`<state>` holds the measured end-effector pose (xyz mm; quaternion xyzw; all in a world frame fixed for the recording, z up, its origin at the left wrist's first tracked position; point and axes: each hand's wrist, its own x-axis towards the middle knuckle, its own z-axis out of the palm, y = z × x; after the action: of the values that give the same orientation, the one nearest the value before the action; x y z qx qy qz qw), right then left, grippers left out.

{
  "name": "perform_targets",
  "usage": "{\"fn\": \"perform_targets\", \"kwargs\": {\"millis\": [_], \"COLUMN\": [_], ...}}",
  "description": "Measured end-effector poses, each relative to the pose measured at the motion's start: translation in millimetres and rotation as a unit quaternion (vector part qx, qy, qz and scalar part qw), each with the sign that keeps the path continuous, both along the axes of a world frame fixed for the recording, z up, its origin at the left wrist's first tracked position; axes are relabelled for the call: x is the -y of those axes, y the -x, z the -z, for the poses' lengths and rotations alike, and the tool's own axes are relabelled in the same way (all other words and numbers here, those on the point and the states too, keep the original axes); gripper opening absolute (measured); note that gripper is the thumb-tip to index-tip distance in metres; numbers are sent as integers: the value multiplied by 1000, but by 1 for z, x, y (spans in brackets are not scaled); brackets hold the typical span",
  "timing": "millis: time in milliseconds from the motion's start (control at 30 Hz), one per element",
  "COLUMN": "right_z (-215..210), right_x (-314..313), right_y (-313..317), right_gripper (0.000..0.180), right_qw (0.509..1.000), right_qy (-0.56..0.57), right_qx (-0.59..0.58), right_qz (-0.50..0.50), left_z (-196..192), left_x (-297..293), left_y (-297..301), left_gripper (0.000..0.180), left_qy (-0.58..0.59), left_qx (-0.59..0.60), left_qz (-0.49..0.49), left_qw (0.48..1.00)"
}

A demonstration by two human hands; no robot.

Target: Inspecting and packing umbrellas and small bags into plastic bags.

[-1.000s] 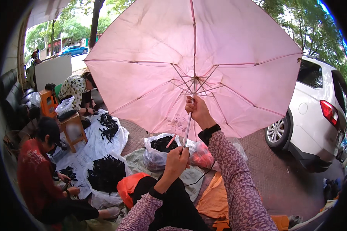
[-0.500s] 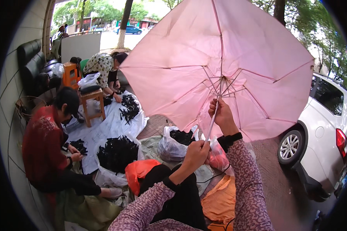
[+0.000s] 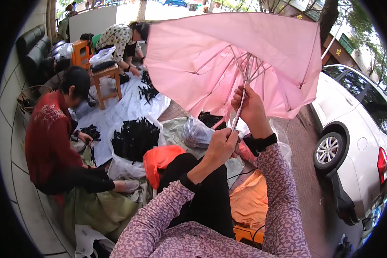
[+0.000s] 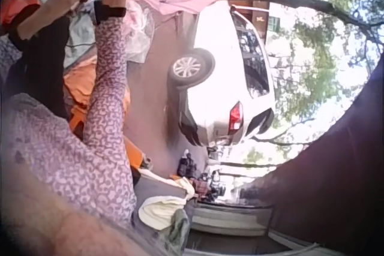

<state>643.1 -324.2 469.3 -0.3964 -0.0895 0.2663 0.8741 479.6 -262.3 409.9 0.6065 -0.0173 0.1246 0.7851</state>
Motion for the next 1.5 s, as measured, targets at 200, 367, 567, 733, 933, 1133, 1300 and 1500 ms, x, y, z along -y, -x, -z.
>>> {"fn": "perform_targets", "kwargs": {"millis": [200,367,567,733,933,1133,1300,1500], "right_z": [2,-1,26,32,39,45,54,86], "right_x": [-1,0,-19,-20,-17,-19,-13,-31], "right_y": [-12,-21,-8,0,2,28,46,93], "right_gripper": [33,29,26,24,25,28,27,29], "right_qw": [998,993,997,998,996,999,997,993], "right_qy": [10,-33,-56,-48,-43,-15,30,90], "right_qx": [16,-27,-28,-40,-64,-15,-27,-44], "right_qz": [-66,-113,-46,-26,-39,-46,-61,-57], "left_z": [10,14,21,26,29,35,30,52], "left_x": [-3,2,-10,-10,-14,5,-15,-21], "left_y": [24,41,45,47,50,57,44,36], "left_gripper": [20,19,18,19,22,27,25,39], "left_qy": [15,43,98,157,233,88,243,157], "left_qx": [16,-6,-36,-45,-35,-22,-45,-65], "left_qz": [8,24,39,37,80,-43,29,-53], "left_qw": [1000,999,994,986,969,995,969,984]}}
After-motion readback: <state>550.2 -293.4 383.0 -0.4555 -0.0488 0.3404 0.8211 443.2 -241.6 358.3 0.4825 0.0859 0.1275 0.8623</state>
